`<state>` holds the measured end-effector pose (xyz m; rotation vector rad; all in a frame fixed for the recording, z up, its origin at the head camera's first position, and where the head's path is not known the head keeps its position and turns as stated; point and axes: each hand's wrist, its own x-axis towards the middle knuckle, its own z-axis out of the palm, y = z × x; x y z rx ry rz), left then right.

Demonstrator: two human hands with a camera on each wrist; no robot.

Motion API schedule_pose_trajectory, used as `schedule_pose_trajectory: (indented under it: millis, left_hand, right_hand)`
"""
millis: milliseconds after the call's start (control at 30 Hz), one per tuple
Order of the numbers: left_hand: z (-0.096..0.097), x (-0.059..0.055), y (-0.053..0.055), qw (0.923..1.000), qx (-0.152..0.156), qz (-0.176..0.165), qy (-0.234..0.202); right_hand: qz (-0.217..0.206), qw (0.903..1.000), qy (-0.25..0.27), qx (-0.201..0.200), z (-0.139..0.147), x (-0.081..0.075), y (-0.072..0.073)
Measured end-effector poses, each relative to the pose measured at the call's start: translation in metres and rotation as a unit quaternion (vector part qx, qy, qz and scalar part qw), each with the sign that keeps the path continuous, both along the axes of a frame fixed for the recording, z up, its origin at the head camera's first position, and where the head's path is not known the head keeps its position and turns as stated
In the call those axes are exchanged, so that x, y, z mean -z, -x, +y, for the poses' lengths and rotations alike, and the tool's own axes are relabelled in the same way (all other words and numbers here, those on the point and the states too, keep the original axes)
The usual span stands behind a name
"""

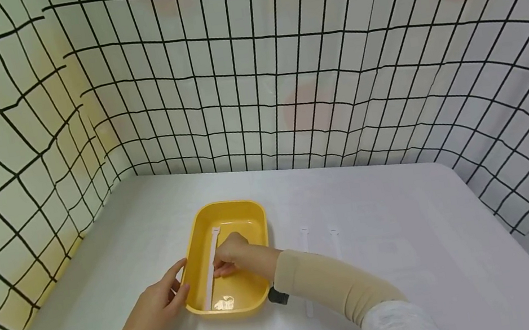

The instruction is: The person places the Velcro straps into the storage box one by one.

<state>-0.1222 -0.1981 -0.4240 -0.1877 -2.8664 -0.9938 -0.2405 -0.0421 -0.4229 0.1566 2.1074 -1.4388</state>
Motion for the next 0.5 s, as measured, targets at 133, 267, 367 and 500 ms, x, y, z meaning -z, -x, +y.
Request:
schedule_pose_trajectory:
  millis: [133, 267, 367, 500]
  left_hand:
    - [0.001, 0.001, 0.0, 1.0, 0.001, 0.0, -0.001]
    - [0.002, 0.002, 0.001, 1.0, 0.002, -0.003, -0.001]
    - [0.001, 0.002, 0.001, 1.0, -0.001, -0.009, -0.002]
    - [0.0, 0.001, 0.001, 0.9999, -0.005, -0.014, -0.003]
  right_hand:
    - [0.004, 1.0, -0.003, -0.002, 0.003, 0.001, 0.001]
    - [0.003, 0.9999, 0.004, -0.015, 0.011, -0.005, 0.0]
    - [0.004, 0.9992, 0.023, -0.032, 0.02, -0.016, -0.001]
    - [0.009, 0.9977, 0.046, -0.049, 0.03, -0.032, -0.002]
